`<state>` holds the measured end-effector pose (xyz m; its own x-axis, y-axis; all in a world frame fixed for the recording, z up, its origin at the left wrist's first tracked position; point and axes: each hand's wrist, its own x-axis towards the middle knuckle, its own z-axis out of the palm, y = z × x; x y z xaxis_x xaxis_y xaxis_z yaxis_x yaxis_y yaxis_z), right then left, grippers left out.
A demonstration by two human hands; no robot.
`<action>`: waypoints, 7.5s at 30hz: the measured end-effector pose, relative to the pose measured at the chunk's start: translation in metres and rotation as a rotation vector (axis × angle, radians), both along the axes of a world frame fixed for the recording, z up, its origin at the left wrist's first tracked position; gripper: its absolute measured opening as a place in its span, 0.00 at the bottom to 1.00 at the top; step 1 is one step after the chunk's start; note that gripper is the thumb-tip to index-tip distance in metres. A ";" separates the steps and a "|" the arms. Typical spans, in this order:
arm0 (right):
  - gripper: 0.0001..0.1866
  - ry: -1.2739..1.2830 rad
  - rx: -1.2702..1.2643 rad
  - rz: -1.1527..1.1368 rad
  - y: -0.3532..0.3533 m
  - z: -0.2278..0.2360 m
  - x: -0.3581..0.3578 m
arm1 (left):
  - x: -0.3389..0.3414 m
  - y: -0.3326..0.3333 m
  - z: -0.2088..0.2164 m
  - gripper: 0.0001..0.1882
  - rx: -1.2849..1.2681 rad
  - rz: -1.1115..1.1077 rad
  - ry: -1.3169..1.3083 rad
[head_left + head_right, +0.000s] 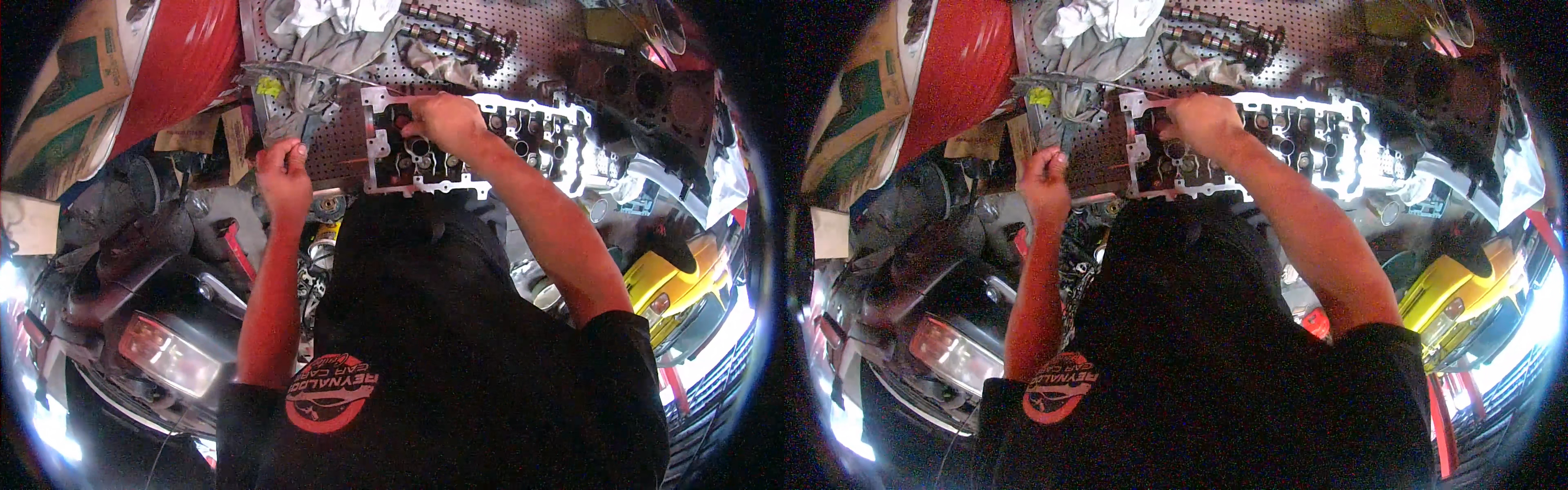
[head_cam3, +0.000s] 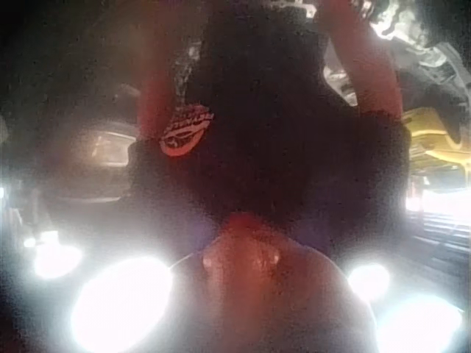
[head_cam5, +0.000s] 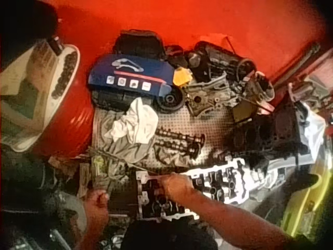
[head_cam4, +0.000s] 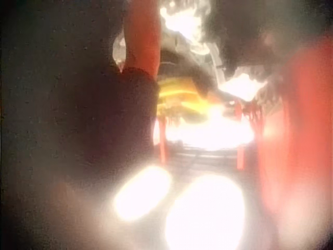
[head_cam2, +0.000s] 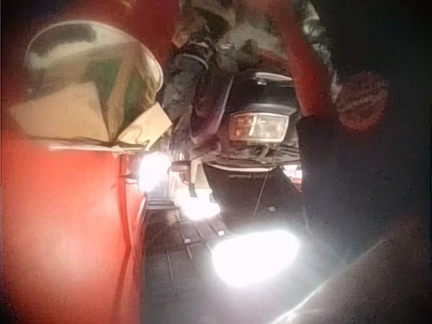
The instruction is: Manually assembling small components into an engine cylinder head.
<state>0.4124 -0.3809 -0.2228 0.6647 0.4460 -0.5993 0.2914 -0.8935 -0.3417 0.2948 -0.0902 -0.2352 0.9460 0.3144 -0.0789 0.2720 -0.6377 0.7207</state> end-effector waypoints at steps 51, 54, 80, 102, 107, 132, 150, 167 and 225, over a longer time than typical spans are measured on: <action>0.17 -0.223 0.445 -0.020 -0.041 -0.018 -0.001 | 0.064 -0.135 -0.010 0.05 0.435 -0.587 -0.094; 0.19 -0.162 0.356 0.024 -0.040 -0.023 0.005 | 0.069 -0.139 -0.014 0.05 0.528 -0.637 -0.125; 0.09 -0.389 0.668 -0.180 -0.041 -0.032 -0.009 | 0.084 -0.118 -0.001 0.09 0.414 -0.686 -0.175; 0.11 -0.367 0.201 -0.158 -0.020 -0.028 -0.029 | 0.070 -0.125 -0.028 0.11 0.418 -0.667 -0.179; 0.11 -0.398 0.157 -0.114 -0.011 -0.010 -0.033 | 0.062 -0.121 -0.042 0.09 0.395 -0.636 -0.299; 0.14 -0.829 0.844 -1.308 -0.061 -0.004 -0.157 | 0.013 -0.082 0.005 0.20 0.196 -0.602 -0.206; 0.18 -0.923 0.381 -0.639 -0.101 -0.018 -0.110 | 0.073 -0.109 0.008 0.24 0.797 -1.234 -0.135; 0.20 -0.078 0.047 -0.433 -0.018 0.004 -0.018 | 0.078 -0.108 -0.008 0.14 0.506 -1.034 -0.252; 0.18 -0.143 0.306 -0.254 -0.025 -0.032 -0.017 | 0.087 -0.147 0.000 0.06 0.660 -0.672 0.165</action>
<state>0.3950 -0.4061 -0.2548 0.8433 0.4001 -0.3587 0.1386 -0.8069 -0.5742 0.3813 -0.2376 -0.2354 0.9376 -0.2620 -0.2285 -0.2333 -0.9615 0.1448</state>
